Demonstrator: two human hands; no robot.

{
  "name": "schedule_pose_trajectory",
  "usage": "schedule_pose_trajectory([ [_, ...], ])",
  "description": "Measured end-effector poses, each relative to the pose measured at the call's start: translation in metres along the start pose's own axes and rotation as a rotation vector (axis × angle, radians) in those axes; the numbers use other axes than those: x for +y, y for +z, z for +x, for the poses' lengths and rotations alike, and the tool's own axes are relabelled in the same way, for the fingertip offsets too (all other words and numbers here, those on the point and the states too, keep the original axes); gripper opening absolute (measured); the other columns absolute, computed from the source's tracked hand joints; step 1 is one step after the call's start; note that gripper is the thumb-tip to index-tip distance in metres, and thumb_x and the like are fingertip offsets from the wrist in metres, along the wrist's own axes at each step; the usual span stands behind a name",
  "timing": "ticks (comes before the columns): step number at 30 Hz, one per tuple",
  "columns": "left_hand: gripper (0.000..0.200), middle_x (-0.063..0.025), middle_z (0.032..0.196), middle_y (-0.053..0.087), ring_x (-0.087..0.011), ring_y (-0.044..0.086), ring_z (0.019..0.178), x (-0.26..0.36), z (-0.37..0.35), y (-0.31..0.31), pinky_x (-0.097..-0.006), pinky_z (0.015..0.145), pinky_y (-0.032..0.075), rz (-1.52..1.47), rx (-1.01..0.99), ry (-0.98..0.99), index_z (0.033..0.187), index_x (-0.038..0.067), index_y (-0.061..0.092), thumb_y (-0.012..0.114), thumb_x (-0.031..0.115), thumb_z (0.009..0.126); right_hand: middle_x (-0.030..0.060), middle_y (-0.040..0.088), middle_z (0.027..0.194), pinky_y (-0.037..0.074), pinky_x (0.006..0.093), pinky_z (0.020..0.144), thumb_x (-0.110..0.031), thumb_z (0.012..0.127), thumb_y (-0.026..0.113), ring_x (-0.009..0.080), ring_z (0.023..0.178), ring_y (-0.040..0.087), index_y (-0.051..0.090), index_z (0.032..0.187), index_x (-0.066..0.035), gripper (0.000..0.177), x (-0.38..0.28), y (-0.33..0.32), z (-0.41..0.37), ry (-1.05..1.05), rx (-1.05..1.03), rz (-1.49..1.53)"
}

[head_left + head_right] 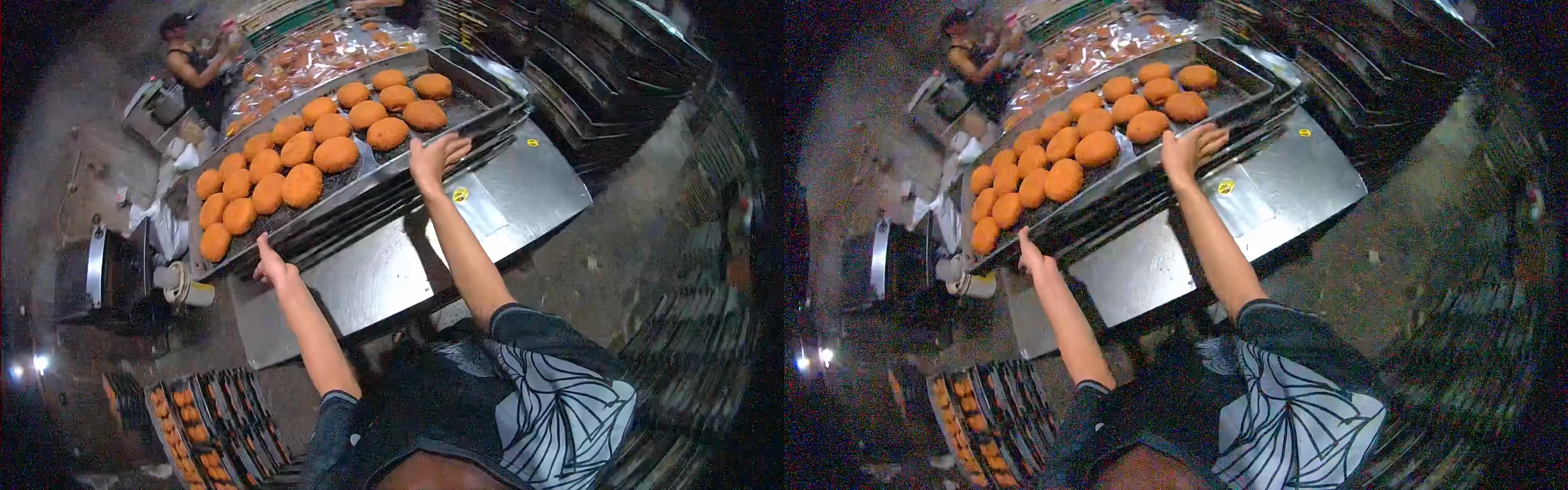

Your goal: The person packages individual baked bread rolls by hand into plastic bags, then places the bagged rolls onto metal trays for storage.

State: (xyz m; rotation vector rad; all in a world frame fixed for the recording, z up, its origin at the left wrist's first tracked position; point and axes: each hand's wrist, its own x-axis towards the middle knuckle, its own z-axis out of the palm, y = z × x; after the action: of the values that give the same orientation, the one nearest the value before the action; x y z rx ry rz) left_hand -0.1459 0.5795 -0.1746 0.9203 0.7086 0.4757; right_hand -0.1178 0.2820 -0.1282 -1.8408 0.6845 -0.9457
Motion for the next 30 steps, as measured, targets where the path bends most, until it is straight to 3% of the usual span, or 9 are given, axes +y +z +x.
schedule_pose_trajectory([
  [2, 0.112, -0.0218, 0.131, 0.015, -0.0257, 0.036, 0.112, -0.004, 0.028, 0.028, -0.037, 0.083, 0.044, 0.069, 0.034, 0.044, 0.127, -0.009, -0.003, 0.071, 0.034, 0.055, 0.0358, -0.008, 0.13, -0.005, 0.0451, 0.102, -0.025, 0.068, 0.055, 0.0436, 0.123, -0.013, 0.003, 0.123, 0.018, 0.087, 0.009, 0.032, 0.018, 0.006, 0.011, -0.028],
  [8, 0.055, -0.0082, 0.115, 0.049, -0.0231, 0.044, 0.107, -0.018, -0.001, 0.023, -0.0398, 0.093, 0.031, -0.231, -0.54, -0.37, 0.112, 0.005, 0.047, 0.058, 0.04, 0.071, 0.0332, -0.003, 0.132, -0.001, 0.0476, 0.101, -0.042, 0.077, 0.049, 0.0418, 0.125, -0.008, 0.01, 0.125, 0.016, 0.085, 0.06, 0.03, 0.014, 0.099, 0.045, -0.227],
  [11, 0.044, -0.0045, 0.095, 0.055, -0.0157, 0.051, 0.08, -0.109, -0.029, 0.024, -0.035, 0.069, 0.04, 0.353, -0.579, -0.003, 0.104, 0.009, 0.052, 0.055, 0.041, 0.074, 0.0343, 0.0, 0.132, 0.006, 0.0454, 0.101, -0.043, 0.078, 0.05, 0.0434, 0.125, 0.0, 0.022, 0.128, 0.005, 0.075, 0.128, -0.017, -0.013, -0.134, -0.12, -0.192],
  [14, 0.019, -0.0026, 0.069, 0.057, -0.0095, 0.05, 0.061, -0.192, -0.115, 0.059, -0.0226, 0.057, 0.041, 0.661, -1.203, -0.005, 0.085, 0.0, 0.059, 0.063, 0.014, 0.071, 0.0314, 0.016, 0.13, 0.018, 0.0441, 0.099, -0.017, 0.067, 0.062, 0.0446, 0.12, 0.016, 0.033, 0.123, 0.002, 0.066, 0.178, -0.086, -0.02, -0.02, -0.284, -0.321],
  [16, 0.026, -0.0117, 0.068, 0.054, -0.0229, 0.054, 0.067, -0.25, -0.144, 0.092, -0.0305, 0.061, 0.044, 0.82, -1.449, 0.638, 0.08, -0.002, 0.057, 0.068, 0.015, 0.064, 0.027, 0.031, 0.125, 0.028, 0.036, 0.097, -0.015, 0.068, 0.061, 0.0373, 0.116, 0.033, 0.042, 0.115, 0.004, 0.054, 0.193, -0.117, -0.017, -0.038, -0.344, -0.291],
  [20, 0.01, -0.0137, 0.075, 0.058, -0.029, 0.053, 0.076, -0.305, -0.142, 0.12, -0.0367, 0.067, 0.043, 0.955, -1.686, 0.821, 0.069, 0.001, 0.057, 0.056, 0.01, 0.071, 0.006, 0.057, 0.071, 0.044, 0.0272, 0.063, -0.016, 0.076, 0.056, 0.0122, 0.068, 0.054, 0.053, 0.103, 0.003, 0.034, 0.234, -0.157, -0.032, 0.216, -0.694, -0.123],
  [25, 0.017, -0.0102, 0.085, 0.06, -0.0226, 0.058, 0.076, -0.284, -0.134, 0.121, -0.0313, 0.07, 0.046, 1.054, -1.709, 0.453, 0.089, 0.001, 0.058, 0.049, 0.011, 0.079, 0.0034, 0.056, 0.067, 0.042, 0.025, 0.059, -0.013, 0.074, 0.057, 0.0089, 0.061, 0.049, 0.057, 0.099, 0.002, 0.029, 0.218, -0.146, -0.009, 0.08, -1.009, 0.1],
  [27, 0.02, -0.0098, 0.09, 0.06, -0.0185, 0.057, 0.08, -0.276, -0.152, 0.107, -0.0271, 0.069, 0.046, 0.84, -1.475, -0.091, 0.093, 0.003, 0.059, 0.05, 0.015, 0.08, 0.0092, 0.059, 0.069, 0.042, 0.026, 0.058, -0.012, 0.073, 0.056, 0.0119, 0.061, 0.052, 0.057, 0.098, 0.003, 0.028, 0.211, -0.128, 0.008, 0.137, -1.098, 0.06],
  [30, 0.021, -0.0065, 0.078, 0.062, -0.0144, 0.057, 0.07, -0.245, -0.168, 0.116, -0.0244, 0.063, 0.046, 0.851, -1.547, 0.156, 0.087, 0.003, 0.061, 0.052, 0.02, 0.08, 0.0121, 0.058, 0.067, 0.042, 0.0278, 0.056, -0.014, 0.078, 0.054, 0.0139, 0.058, 0.052, 0.056, 0.088, 0.004, 0.021, 0.214, -0.127, 0.026, 0.0, -1.144, -0.021],
])
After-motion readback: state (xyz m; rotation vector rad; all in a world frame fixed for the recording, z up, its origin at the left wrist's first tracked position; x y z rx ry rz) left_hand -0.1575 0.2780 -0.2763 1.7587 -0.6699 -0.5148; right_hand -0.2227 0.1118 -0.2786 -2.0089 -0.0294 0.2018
